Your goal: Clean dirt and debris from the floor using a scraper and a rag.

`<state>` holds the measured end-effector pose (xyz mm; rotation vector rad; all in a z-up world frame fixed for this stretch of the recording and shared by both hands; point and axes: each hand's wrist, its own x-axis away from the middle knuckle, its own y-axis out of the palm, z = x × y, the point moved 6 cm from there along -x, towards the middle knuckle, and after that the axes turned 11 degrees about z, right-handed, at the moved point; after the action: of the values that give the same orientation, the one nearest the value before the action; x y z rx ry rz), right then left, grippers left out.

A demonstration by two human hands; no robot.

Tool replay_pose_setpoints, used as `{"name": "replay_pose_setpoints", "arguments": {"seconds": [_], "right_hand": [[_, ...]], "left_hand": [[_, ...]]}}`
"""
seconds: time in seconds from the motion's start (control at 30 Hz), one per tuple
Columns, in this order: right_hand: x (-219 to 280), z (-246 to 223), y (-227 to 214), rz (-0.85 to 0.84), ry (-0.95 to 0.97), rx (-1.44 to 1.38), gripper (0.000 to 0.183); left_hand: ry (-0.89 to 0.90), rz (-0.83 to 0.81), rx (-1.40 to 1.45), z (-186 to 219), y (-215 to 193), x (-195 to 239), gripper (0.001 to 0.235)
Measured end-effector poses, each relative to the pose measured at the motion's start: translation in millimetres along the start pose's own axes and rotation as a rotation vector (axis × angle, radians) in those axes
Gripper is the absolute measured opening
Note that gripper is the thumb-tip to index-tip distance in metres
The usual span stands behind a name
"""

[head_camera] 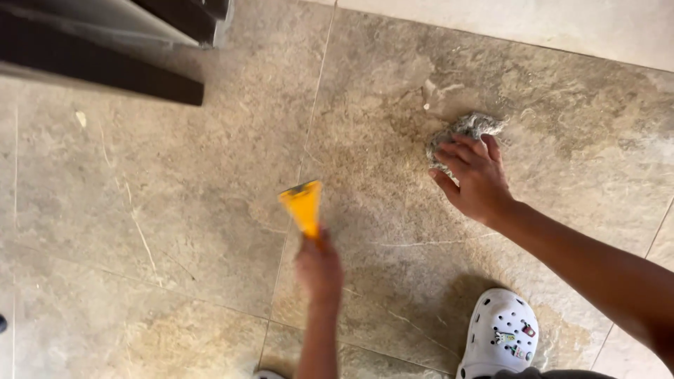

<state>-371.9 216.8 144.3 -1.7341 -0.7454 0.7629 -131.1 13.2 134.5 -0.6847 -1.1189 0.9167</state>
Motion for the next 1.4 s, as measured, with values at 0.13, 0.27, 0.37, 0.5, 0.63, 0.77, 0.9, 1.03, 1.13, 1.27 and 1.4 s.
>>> {"name": "replay_pose_setpoints", "arguments": {"seconds": [0.13, 0.27, 0.37, 0.5, 0.63, 0.77, 0.9, 1.03, 1.13, 1.27, 1.4], "right_hand": [[2.1, -53.2, -29.0, -0.066, 0.33, -0.588, 0.059], [0.0, -52.6, -16.8, -0.255, 0.486, -0.724, 0.059], [-4.3, 23.8, 8.4, -0.066, 0.434, -0.456, 0.041], [-34.2, 66.3, 4.1, 0.054, 0.211, -0.116, 0.033], [-60.1, 71.9, 28.8, -0.046, 0.106, 0.065, 0.032], [-48.9, 62.3, 20.2, -0.04, 0.002, 0.291, 0.039], [-50.7, 76.7, 34.6, -0.228, 0.103, 0.275, 0.023], [-48.7, 65.3, 25.1, -0.318, 0.087, 0.307, 0.043], [-65.8, 70.1, 29.1, -0.245, 0.051, 0.327, 0.044], [-58.3, 51.5, 13.3, -0.291, 0.086, 0.239, 0.049], [-59.7, 65.0, 34.3, -0.406, 0.105, 0.257, 0.04]], "left_hand": [[0.399, -0.084, 0.133, 43.8, 49.3, 58.0, 0.036], [0.647, -0.41, 0.069, 79.9, 83.9, 90.5, 0.042], [0.804, -0.408, 0.115, 100.5, 49.3, 89.7, 0.064], [0.72, 0.006, -0.052, 43.4, 14.8, 6.9, 0.064], [0.386, 0.202, -0.237, -31.2, -6.3, -52.0, 0.082], [0.381, 0.114, -0.335, -60.3, 5.1, -68.4, 0.093], [0.377, 0.077, -0.384, -57.7, 5.1, -66.9, 0.096], [0.414, 0.12, -0.344, -57.8, 4.2, -67.9, 0.095], [0.42, 0.135, -0.328, -52.0, 8.5, -69.9, 0.095], [0.423, 0.106, -0.314, -59.8, 2.9, -64.7, 0.093], [0.396, 0.105, -0.322, -59.1, 9.7, -73.9, 0.094]]}}
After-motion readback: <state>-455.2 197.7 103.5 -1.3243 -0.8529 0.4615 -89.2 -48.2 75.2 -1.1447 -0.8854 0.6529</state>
